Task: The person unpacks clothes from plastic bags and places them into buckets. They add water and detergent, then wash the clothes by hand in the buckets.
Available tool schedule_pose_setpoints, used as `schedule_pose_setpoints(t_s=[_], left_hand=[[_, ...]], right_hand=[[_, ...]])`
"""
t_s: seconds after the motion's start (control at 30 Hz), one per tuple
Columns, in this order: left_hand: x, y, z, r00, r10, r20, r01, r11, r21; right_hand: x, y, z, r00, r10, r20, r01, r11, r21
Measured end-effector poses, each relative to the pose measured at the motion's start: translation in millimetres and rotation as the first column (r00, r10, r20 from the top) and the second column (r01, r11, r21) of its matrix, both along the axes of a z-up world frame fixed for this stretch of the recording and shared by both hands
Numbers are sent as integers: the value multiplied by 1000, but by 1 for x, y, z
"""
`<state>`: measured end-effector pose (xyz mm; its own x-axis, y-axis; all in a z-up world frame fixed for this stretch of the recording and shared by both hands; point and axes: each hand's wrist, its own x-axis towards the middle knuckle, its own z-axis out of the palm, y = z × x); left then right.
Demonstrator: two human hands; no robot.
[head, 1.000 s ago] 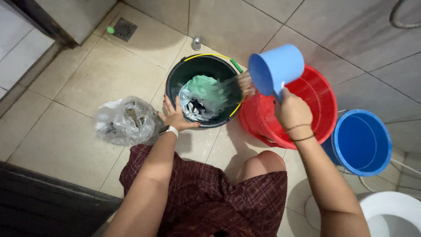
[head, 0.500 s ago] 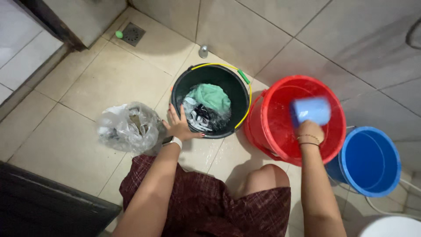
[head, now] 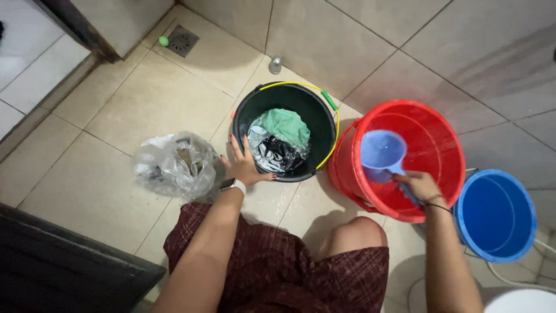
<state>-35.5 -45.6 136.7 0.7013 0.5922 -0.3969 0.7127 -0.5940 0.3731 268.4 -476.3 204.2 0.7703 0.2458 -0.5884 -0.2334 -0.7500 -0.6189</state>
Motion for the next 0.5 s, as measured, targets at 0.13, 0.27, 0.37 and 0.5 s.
schedule_pose_setpoints(t_s=[0.13,0.27,0.37,0.5], left_hand=[[4,1,-10,999,21,45,-19,999,-33],[4,2,-18,999,26,43,-24,998,-52],[0,1,-23,999,15,43,-13,999,-37],[4,5,-24,999,8,44,-5,999,-54]], right_hand=[[-31,14,75,922,206,327,-166,975,-148],[-55,57,126,546,506,668,-256,860,-442],[-72,87,150,510,492,705,-219,867,-447],[-86,127,174,465,497,732,-163,861,-482]])
